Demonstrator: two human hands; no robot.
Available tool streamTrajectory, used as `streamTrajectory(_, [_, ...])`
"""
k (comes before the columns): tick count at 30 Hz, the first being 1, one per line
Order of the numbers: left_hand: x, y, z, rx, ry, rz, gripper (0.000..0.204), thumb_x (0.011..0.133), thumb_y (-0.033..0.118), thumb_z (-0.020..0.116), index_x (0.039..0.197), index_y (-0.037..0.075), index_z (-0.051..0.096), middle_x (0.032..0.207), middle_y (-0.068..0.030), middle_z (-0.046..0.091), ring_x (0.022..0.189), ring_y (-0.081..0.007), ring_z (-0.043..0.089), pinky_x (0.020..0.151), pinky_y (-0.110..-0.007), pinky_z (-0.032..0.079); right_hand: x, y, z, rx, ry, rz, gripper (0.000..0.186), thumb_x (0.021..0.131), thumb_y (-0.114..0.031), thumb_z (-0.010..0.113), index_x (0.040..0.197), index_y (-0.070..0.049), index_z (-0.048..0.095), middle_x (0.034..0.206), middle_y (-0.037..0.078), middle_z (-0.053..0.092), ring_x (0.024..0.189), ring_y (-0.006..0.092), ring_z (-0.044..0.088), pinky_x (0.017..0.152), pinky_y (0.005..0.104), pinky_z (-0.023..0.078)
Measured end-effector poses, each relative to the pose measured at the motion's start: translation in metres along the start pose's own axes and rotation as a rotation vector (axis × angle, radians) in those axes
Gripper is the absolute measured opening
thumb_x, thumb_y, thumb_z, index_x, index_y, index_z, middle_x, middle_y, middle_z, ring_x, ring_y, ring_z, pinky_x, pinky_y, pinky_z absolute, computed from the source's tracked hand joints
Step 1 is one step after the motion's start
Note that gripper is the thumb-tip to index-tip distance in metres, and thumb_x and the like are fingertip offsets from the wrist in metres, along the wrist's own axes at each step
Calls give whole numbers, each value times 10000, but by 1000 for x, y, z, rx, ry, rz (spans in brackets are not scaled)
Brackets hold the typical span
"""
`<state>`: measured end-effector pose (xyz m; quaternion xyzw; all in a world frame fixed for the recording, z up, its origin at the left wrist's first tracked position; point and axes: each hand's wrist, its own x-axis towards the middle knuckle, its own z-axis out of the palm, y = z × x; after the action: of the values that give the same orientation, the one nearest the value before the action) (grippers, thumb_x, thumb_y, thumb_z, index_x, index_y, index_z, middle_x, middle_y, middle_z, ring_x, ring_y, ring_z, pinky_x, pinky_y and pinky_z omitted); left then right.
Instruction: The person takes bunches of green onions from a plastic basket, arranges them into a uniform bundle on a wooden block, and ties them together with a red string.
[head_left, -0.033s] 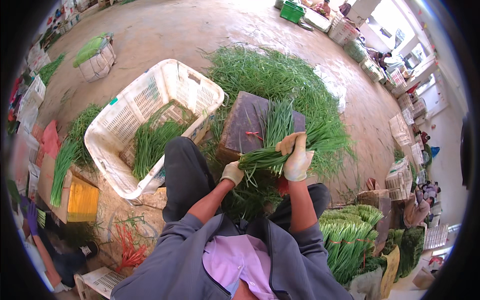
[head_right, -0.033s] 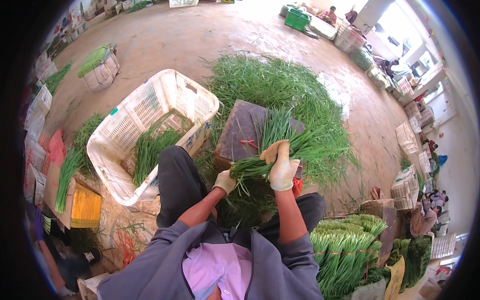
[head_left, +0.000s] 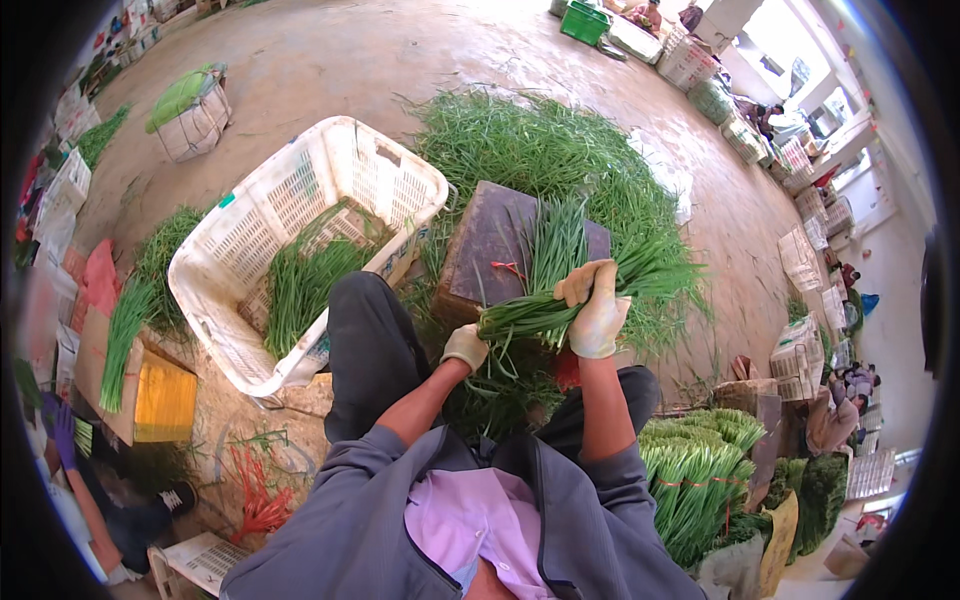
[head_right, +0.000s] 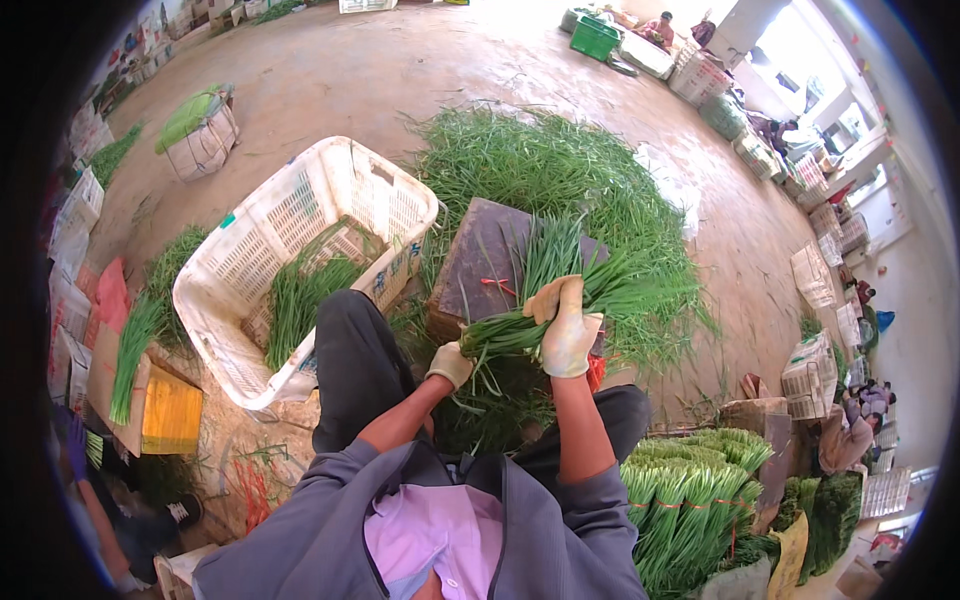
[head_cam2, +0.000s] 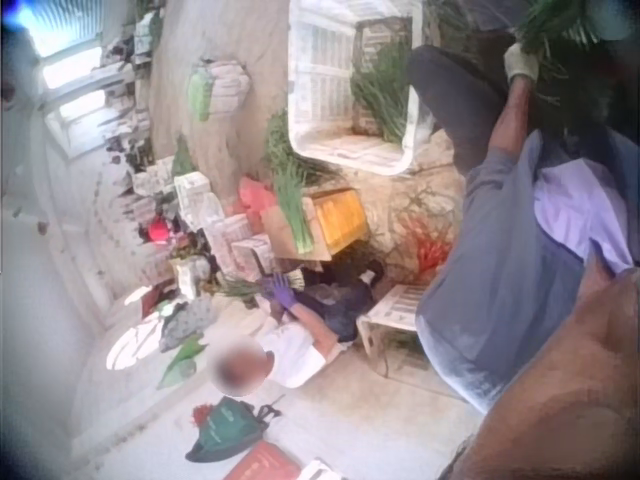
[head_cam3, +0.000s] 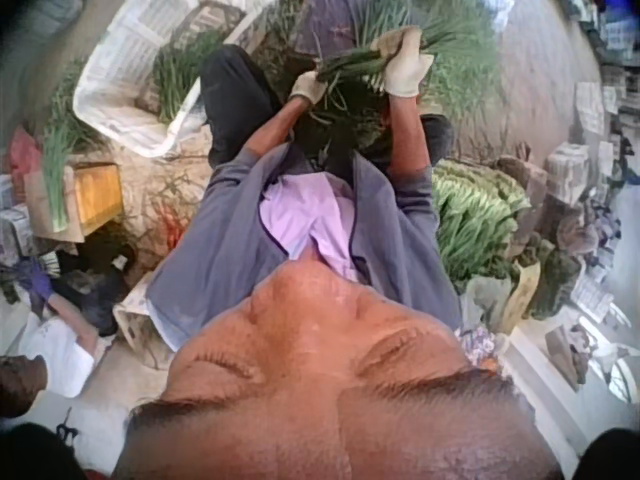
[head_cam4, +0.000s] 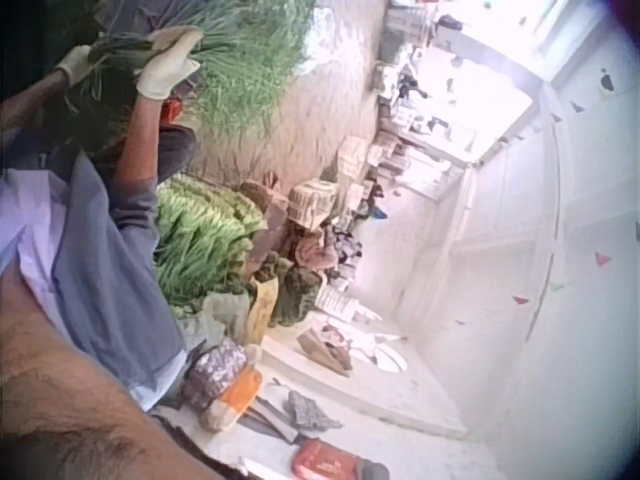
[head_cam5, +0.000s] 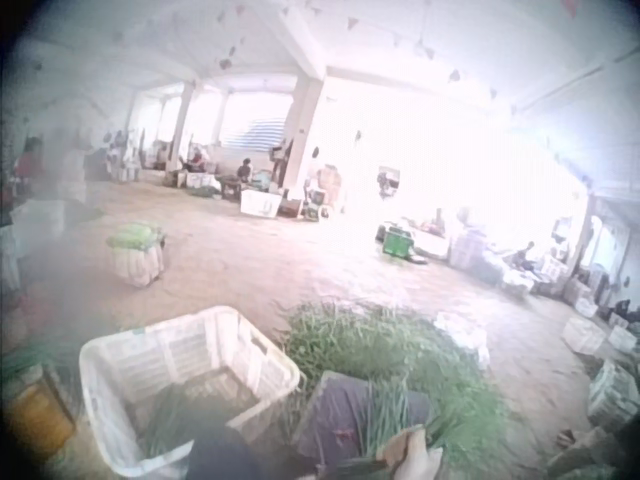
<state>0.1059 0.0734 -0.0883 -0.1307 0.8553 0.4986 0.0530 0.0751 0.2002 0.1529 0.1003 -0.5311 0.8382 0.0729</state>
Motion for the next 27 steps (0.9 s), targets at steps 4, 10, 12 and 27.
streamTrajectory(4, [-9,-36,20,190,-187,-183,263,894,227,568,1017,69,739,1035,-234,696,1032,-395,655,861,-476,533,3,-4,4,-41,-44,-14,386,1055,-255,474,720,-64,479,588,27,447,489,148,410,519,336,424])
streamTrajectory(10, [-10,-27,10,560,-644,-181,734,761,310,738,1398,38,494,1252,-220,638,1148,-374,628,945,-438,521,27,-57,-6,-72,-179,-95,417,1044,-390,493,740,-108,446,563,-17,343,461,116,328,451,319,346])
streamTrajectory(12, [13,-51,-14,430,-500,-71,864,667,306,818,1414,51,466,1242,-207,648,1167,-329,623,977,-413,507,22,-40,5,-100,-190,-11,405,1039,-331,519,723,-84,466,566,8,402,461,141,380,473,339,401])
streamTrajectory(27, [-20,58,-38,-306,-424,585,363,847,139,552,1181,10,615,946,-125,701,837,-228,659,771,-359,521,8,-36,2,-116,-197,71,411,1039,-303,519,703,-75,454,563,8,399,463,134,377,480,330,387])
